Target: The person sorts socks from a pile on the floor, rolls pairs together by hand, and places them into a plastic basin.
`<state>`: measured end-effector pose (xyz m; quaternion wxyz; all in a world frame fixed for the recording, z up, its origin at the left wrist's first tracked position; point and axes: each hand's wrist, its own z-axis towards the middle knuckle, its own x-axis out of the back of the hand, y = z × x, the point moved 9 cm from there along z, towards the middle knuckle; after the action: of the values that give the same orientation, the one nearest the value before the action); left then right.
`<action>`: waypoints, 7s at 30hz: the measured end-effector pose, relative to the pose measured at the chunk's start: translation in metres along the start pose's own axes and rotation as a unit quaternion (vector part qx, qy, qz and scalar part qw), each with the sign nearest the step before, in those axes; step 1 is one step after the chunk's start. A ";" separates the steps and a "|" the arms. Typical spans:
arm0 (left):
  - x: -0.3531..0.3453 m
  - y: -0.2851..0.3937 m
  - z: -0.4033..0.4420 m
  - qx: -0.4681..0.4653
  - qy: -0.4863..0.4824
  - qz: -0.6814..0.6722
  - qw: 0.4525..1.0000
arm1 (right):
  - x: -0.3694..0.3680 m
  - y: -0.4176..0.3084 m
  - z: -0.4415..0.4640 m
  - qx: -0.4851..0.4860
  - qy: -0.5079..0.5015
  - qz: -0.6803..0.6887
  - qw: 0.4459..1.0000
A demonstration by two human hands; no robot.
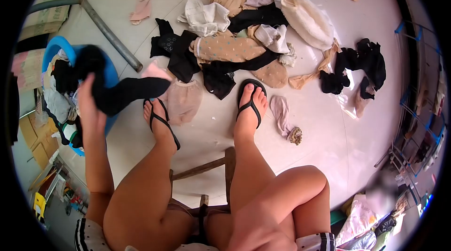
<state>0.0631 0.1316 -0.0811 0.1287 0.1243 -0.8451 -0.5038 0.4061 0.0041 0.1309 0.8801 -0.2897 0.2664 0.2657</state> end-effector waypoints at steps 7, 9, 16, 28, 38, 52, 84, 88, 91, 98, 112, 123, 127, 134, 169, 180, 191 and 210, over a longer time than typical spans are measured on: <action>-0.045 -0.098 0.012 -0.249 -0.160 0.504 0.811 | -0.005 0.008 -0.014 0.001 -0.026 -0.241 0.970; -0.088 -0.098 -0.005 -0.252 -0.232 0.468 0.815 | 0.002 0.024 0.007 -0.085 -0.002 0.011 0.996; -0.155 -0.128 0.000 -0.280 -0.273 0.520 0.759 | -0.017 -0.029 -0.022 0.324 -0.110 -0.193 0.920; -0.078 -0.134 0.001 0.149 -0.149 0.034 0.977 | 0.366 -0.105 -0.209 -0.284 0.445 -0.742 0.412; -0.113 -0.141 -0.044 0.199 -0.270 0.096 0.937 | 0.497 -0.169 -0.207 -0.470 0.243 -0.810 0.252; -0.230 -0.120 -0.174 0.365 -0.571 -0.142 0.721 | 0.125 -0.021 -0.077 -0.141 -0.087 -0.558 0.813; -0.148 -0.077 -0.027 -0.314 -0.271 0.660 0.626 | 0.239 0.106 -0.110 -0.340 -0.127 -0.798 0.481; -0.120 -0.114 0.023 -0.175 -0.322 0.741 0.563 | 0.263 0.114 -0.120 -0.354 -0.147 -0.792 0.476; -0.115 -0.079 0.019 -0.316 -0.231 0.660 0.641 | 0.228 0.096 -0.088 -0.394 -0.041 -0.647 0.652; -0.104 -0.080 0.025 -0.211 -0.291 0.584 0.728 | 0.128 0.095 -0.057 -0.480 0.002 -0.085 0.873; -0.130 -0.019 -0.084 -0.154 -0.336 0.102 0.924 | 0.118 0.155 -0.075 -0.329 0.028 -0.567 0.755; -0.145 -0.060 -0.099 0.257 -0.333 -0.221 0.880 | 0.080 0.153 -0.082 -0.363 0.012 -0.429 0.827; -0.139 -0.062 -0.098 0.211 -0.325 -0.216 0.896 | 0.075 0.156 -0.084 -0.340 -0.106 -0.541 0.762; -0.136 -0.064 -0.098 0.251 -0.328 -0.323 0.851 | 0.041 0.128 -0.087 -0.094 -0.244 -0.550 0.794; -0.132 -0.069 -0.107 0.219 -0.345 -0.230 0.883 | 0.075 0.153 -0.077 -0.440 -0.028 -0.437 0.784; -0.144 -0.046 -0.161 0.335 -0.616 -0.206 0.683 | 0.060 0.222 -0.214 -0.728 0.082 -0.053 0.679; -0.118 -0.057 -0.083 0.199 -0.432 -0.200 0.857 | 0.107 0.155 -0.123 -0.407 0.098 -0.425 0.803; 0.169 0.048 -0.027 -0.323 0.091 0.710 0.619 | 0.341 -0.027 -0.141 -0.344 0.174 -0.737 0.556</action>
<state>-0.0896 0.0739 -0.0107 0.5547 -0.5189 -0.4368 -0.4820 0.6233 -0.0001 -0.1691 0.5391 -0.7059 -0.0033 -0.4594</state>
